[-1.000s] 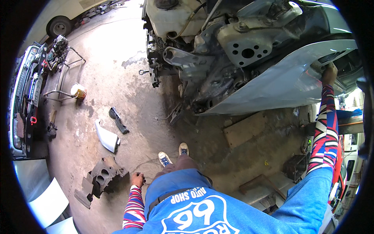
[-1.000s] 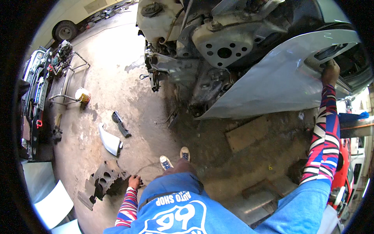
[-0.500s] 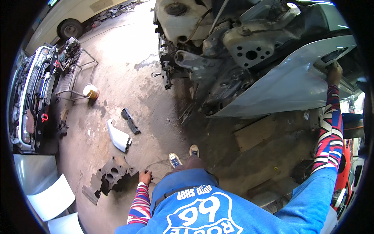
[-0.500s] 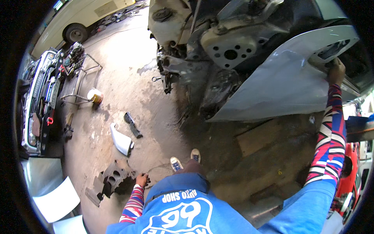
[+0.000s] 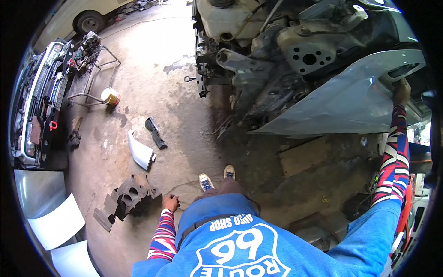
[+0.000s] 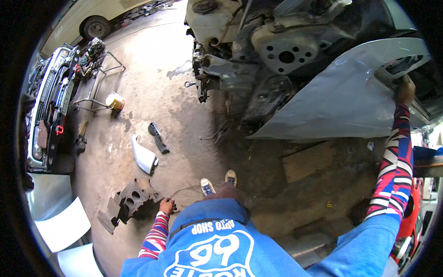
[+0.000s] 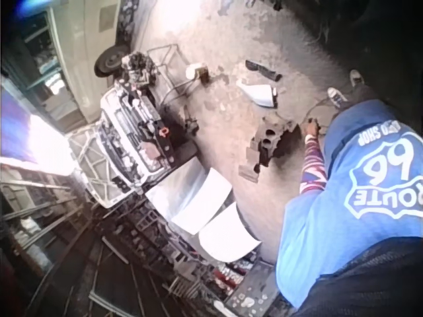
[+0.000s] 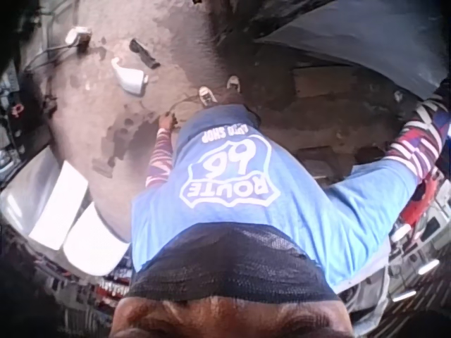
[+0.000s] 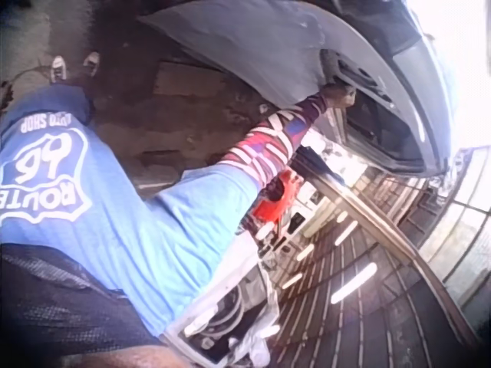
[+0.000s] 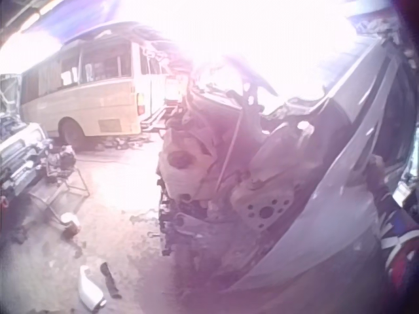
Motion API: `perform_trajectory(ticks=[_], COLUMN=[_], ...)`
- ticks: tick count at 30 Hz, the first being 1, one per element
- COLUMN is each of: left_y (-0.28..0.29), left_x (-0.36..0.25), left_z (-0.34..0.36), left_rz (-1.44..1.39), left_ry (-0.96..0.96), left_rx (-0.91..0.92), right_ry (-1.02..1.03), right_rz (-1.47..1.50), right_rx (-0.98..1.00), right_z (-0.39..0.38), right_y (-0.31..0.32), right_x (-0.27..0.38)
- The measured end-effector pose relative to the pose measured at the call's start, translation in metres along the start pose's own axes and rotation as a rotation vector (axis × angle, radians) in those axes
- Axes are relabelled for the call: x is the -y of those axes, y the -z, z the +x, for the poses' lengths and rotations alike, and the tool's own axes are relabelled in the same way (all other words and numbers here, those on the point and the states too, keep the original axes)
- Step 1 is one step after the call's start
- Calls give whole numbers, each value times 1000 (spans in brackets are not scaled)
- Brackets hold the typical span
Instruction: The person works on a silver car door in a garage, using a screwdriver to remove screws from the door's interior trim. They then remove the door panel and place it on the floor.
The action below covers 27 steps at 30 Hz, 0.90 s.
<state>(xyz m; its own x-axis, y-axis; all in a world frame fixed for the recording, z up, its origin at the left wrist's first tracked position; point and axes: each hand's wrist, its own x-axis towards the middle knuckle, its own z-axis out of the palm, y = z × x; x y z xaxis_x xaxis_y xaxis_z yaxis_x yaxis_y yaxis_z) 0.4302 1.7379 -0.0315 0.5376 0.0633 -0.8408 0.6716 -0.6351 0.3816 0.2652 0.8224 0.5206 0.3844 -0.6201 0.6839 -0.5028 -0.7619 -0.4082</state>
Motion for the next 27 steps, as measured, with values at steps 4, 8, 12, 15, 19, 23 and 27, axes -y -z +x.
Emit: perform_trajectory(ticks=[4, 8, 12, 15, 19, 23, 27], left_y=[-4, -8, -10, -11, -12, -12, -34], left_x=[5, 3, 1, 3, 8, -20, -161], left_z=[10, 10, 6, 11, 23, 19, -22], left_rz=[-103, -106, -87, -87, -113, 48, 284], left_ry=[9, -6, 1, 9, -19, -88, -611], left_rx=[-3, 76, 66, 68, 77, 59, -21], right_ry=[347, -59, -71, -139, -150, -182, -156], right_rz=[-470, -21, -32, 45, -13, -9, 52], right_rx=[-90, -94, -95, -67, -126, -138, -103], right_z=[-10, -17, -23, -27, -28, -29, -32], right_y=[-2, -1, -4, -5, -7, -8, -10], right_x=[11, 34, 59, 68, 69, 69, 71])
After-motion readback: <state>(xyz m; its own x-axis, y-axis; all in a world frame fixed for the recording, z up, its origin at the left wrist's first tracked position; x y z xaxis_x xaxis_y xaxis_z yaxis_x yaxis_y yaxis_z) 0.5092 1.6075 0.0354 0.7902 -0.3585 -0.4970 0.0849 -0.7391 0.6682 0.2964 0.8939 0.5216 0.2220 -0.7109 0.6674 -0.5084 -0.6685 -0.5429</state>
